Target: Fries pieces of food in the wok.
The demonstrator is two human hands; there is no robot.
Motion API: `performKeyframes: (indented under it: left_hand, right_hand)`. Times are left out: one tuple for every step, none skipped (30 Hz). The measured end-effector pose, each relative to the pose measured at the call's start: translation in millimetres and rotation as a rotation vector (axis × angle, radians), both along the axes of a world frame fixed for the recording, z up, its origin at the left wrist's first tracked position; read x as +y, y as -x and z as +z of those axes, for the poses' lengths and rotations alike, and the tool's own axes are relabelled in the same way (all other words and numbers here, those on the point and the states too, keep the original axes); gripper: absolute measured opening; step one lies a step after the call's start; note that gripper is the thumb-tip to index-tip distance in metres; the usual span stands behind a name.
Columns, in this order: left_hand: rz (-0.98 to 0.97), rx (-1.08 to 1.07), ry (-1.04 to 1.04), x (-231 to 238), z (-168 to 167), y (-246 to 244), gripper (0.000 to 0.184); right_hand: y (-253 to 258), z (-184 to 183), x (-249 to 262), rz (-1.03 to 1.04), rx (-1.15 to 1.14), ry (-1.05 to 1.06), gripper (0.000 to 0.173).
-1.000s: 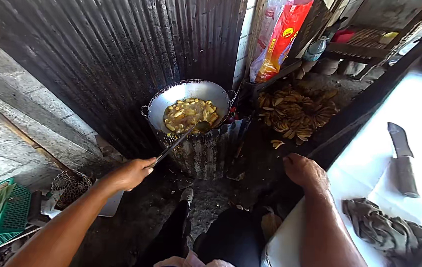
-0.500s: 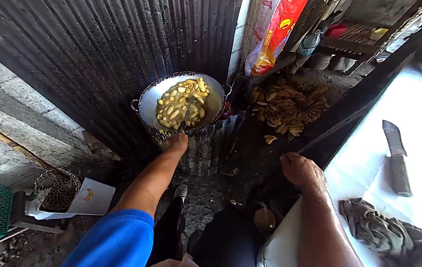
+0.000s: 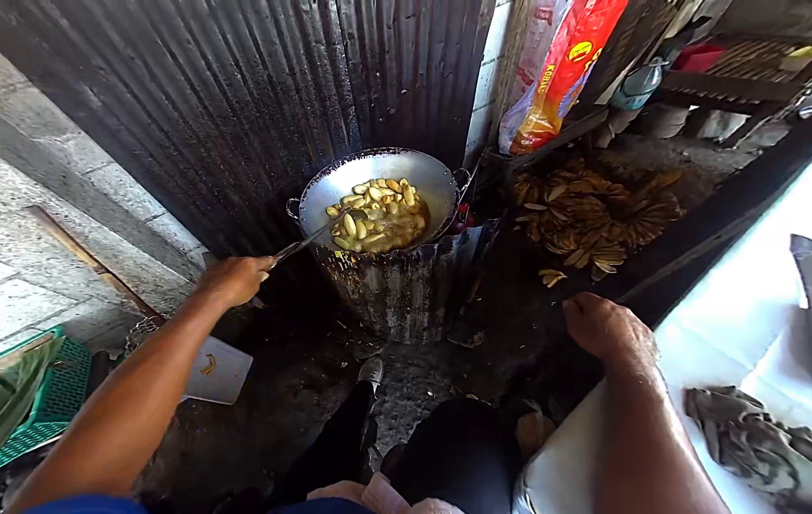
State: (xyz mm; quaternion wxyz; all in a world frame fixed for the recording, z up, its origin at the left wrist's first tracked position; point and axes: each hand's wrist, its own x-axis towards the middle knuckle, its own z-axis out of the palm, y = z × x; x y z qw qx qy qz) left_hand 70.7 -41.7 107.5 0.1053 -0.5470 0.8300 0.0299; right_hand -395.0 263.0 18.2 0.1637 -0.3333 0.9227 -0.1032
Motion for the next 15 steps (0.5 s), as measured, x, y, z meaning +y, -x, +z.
performKeyframes:
  left_hand:
    - [0.015, 0.015, 0.020, 8, 17, -12, 0.040]
    - [0.028, 0.017, 0.038, 16, 33, -24, 0.040]
    - [0.037, 0.007, 0.058, 23, 48, -36, 0.040]
    - [0.033, -0.004, 0.080, 28, 62, -47, 0.040]
    - [0.022, -0.021, 0.101, 32, 75, -59, 0.040]
    - [0.013, -0.038, 0.113, 35, 85, -69, 0.040]
    - [0.004, -0.065, 0.118, 39, 95, -77, 0.041]
    - [-0.004, -0.096, 0.117, 43, 104, -80, 0.041]
    - [-0.012, -0.134, 0.118, 47, 112, -79, 0.041]
    - [-0.019, -0.173, 0.120, 51, 116, -76, 0.041]
    - [-0.028, -0.212, 0.123, 53, 116, -69, 0.041]
    - [-0.042, -0.244, 0.120, 54, 111, -59, 0.040]
    - [-0.063, -0.269, 0.111, 54, 101, -46, 0.039]
    - [-0.077, -0.294, 0.094, 53, 84, -30, 0.040]
    - [-0.084, -0.315, 0.068, 49, 64, -12, 0.040]
  right_hand:
    - [0, 0, 0, 0.003, 0.002, 0.001, 0.039]
    - [0, -1, 0, 0.009, 0.006, 0.003, 0.039]
    - [1, -3, 0, 0.013, 0.012, 0.004, 0.039]
    - [3, -4, 0, 0.017, 0.016, 0.005, 0.039]
    - [4, -5, 0, 0.018, 0.018, 0.000, 0.040]
    - [4, -6, 0, 0.019, 0.019, -0.008, 0.040]
    - [5, -7, 0, 0.019, 0.021, -0.010, 0.039]
    - [6, -9, 0, 0.021, 0.023, -0.006, 0.039]
    - [7, -9, 0, 0.022, 0.022, -0.005, 0.040]
    - [7, -9, 0, 0.021, 0.021, -0.007, 0.040]
    - [6, -8, 0, 0.019, 0.020, -0.012, 0.040]
    - [6, -7, 0, 0.019, 0.022, -0.015, 0.040]
    - [6, -7, 1, 0.018, 0.027, -0.014, 0.040]
    - [5, -7, 1, 0.017, 0.029, -0.010, 0.040]
    - [5, -7, 1, 0.018, 0.030, -0.009, 0.040]
